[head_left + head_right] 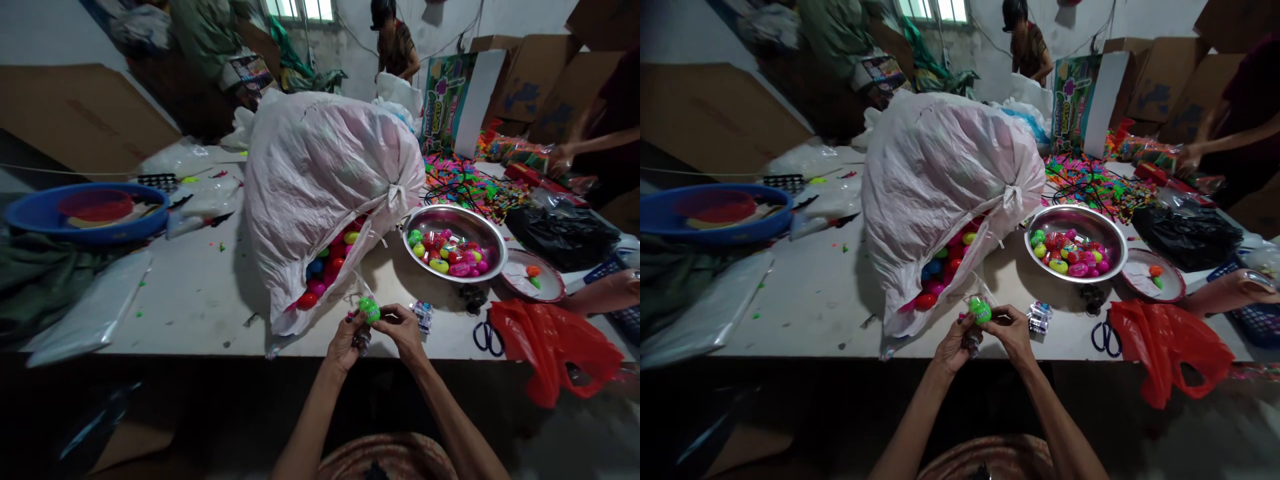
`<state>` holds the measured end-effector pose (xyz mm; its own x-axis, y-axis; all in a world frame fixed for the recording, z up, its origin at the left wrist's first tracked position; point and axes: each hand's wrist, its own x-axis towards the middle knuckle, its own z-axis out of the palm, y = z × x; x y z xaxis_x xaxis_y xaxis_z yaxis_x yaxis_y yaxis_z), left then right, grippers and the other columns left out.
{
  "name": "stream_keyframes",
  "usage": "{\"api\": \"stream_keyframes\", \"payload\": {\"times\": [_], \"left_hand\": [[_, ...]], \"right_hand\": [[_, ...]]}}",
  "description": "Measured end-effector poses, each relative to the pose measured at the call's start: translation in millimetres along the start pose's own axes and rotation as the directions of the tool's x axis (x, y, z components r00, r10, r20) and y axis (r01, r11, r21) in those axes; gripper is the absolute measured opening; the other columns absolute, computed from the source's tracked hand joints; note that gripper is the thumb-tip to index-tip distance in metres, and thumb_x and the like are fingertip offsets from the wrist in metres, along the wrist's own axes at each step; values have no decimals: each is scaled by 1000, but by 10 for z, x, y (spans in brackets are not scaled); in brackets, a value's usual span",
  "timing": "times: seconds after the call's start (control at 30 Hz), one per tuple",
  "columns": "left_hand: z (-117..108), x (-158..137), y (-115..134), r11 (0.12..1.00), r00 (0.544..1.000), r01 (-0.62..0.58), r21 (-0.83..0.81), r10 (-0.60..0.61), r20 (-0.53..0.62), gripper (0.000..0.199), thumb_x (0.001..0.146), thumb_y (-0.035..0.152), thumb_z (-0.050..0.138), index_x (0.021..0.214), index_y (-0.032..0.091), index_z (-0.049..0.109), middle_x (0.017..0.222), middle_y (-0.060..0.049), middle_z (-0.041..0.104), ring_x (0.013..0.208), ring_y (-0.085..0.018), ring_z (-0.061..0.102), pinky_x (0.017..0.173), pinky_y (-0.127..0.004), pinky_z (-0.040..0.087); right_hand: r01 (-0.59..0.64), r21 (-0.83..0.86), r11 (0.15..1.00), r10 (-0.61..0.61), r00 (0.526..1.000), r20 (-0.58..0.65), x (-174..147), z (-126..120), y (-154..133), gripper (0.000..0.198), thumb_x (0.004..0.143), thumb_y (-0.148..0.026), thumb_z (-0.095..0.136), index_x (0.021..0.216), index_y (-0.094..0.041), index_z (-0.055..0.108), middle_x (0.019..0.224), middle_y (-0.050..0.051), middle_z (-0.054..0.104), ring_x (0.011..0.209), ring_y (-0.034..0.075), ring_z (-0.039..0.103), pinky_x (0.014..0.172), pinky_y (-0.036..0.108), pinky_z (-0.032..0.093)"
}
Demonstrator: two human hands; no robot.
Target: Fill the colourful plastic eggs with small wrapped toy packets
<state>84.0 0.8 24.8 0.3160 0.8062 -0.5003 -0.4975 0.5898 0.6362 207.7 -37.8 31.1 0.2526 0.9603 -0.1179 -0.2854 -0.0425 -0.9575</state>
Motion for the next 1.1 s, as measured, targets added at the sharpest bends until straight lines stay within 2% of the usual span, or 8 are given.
{"api": "stream_keyframes", "payload": {"times": [0.23,0.33,0.5,0.77,0.87,0.97,1.03,1.1], "left_hand": [[-16,-7,-66,992,998,-18,123,25,-57,40,52,39,81,68,16,51,45,9,41,34,-3,34,33,-16,20],[-7,-3,-67,997,996,54,51,-50,-70,42,49,38,81,63,16,49,44,9,42,33,-3,35,32,-15,20],[-61,-4,-73,981,981,194,10,-195,24,41,47,28,83,63,17,48,44,9,42,36,-4,39,34,-14,28],[-86,64,-91,977,977,182,113,-192,89,39,53,38,81,63,16,50,43,10,36,33,-1,28,32,-14,19],[-102,53,-9,987,993,107,115,-112,32,35,60,40,76,76,13,60,47,9,39,33,-1,26,31,-14,18],[-194,-4,93,998,997,57,17,-55,-58,27,62,30,74,76,11,61,52,5,48,35,-1,32,33,-16,25],[-293,-39,145,999,994,15,-51,-20,-105,19,59,19,72,72,11,61,55,3,52,36,-2,35,35,-17,29],[-401,-61,174,995,991,-30,-93,18,-130,20,54,10,70,72,11,62,56,2,54,38,-2,38,37,-16,31]], "right_hand": [[248,-308,918,-267,963,-20,-15,29,85,22,65,-31,72,79,-19,60,74,1,62,69,17,63,64,29,53],[270,-376,886,-299,954,-19,23,-10,35,35,62,-28,73,92,-20,58,88,2,61,67,15,62,58,26,51],[330,-500,801,-208,936,284,106,-155,-185,78,55,-24,75,127,-25,46,110,3,61,57,9,55,52,22,45],[481,-649,589,-292,876,385,321,-266,-250,72,57,-30,74,124,-27,51,106,2,64,86,21,61,73,30,47],[419,-761,495,-401,887,228,628,-593,-561,55,67,-32,67,120,-23,55,103,6,63,89,23,60,76,33,46],[145,-949,279,-476,880,-6,956,-941,-964,52,72,-33,63,121,-18,53,108,14,59,91,28,58,75,37,44],[-4,-984,178,-526,845,-99,1115,-1001,-1079,59,72,-36,62,125,-16,47,120,19,50,93,31,57,72,39,44],[31,-986,163,-570,819,-68,1163,-832,-988,58,75,-39,59,127,-16,45,124,19,46,95,31,56,71,38,44]]}}
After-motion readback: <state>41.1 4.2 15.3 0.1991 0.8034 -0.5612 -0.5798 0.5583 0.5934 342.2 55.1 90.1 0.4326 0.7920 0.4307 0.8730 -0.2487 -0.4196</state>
